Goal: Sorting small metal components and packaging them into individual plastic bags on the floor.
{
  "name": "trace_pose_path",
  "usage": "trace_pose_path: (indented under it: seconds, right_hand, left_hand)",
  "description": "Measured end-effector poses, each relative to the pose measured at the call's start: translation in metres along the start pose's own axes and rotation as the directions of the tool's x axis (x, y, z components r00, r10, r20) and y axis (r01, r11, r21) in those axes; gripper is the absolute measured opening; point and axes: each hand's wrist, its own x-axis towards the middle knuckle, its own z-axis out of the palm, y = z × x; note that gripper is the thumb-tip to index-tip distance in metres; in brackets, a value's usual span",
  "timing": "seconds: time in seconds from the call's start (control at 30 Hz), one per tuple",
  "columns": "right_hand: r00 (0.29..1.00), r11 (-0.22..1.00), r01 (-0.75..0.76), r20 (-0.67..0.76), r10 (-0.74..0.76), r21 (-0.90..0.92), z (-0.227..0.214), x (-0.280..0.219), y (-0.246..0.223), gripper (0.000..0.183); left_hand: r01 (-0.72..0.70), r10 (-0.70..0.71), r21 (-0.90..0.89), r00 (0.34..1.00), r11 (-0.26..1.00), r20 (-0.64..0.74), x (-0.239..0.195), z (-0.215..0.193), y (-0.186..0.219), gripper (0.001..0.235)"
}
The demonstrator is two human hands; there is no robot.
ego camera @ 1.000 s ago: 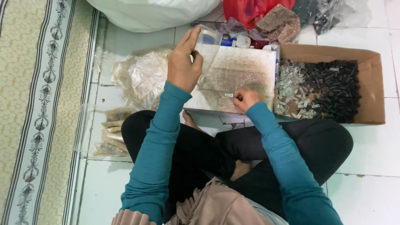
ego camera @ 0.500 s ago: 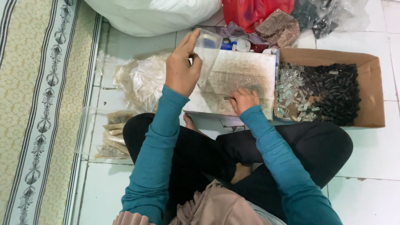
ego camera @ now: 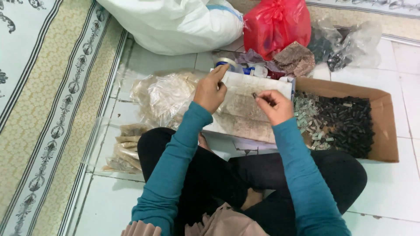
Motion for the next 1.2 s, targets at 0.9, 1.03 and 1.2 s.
trace_pose_path:
  seconds: [0.9, 1.03, 1.2]
  right_hand:
    - [0.953, 0.952, 0.220, 0.160, -0.256, 0.215, 0.008, 0.025, -0.129, 0.012]
    - [0.982, 0.961, 0.166, 0.055, -0.182, 0.222, 0.010, 0.027, -0.069, 0.009]
    - [0.998, 0.997, 0.018, -0.064, -0.013, 0.079, -0.003, 0.024, -0.052, 0.007]
  left_hand:
    - [0.082, -0.097, -0.680, 0.995, 0.728, 0.016, 0.001, -0.055, 0.019, 0.034]
    - [0.203, -0.262, -0.640, 0.965, 0.741, 0.003, -0.013, -0.050, -0.049, 0.032]
    - [0.416, -0.447, -0.415, 0.894, 0.809, 0.024, -0.040, -0.027, -0.137, 0.037]
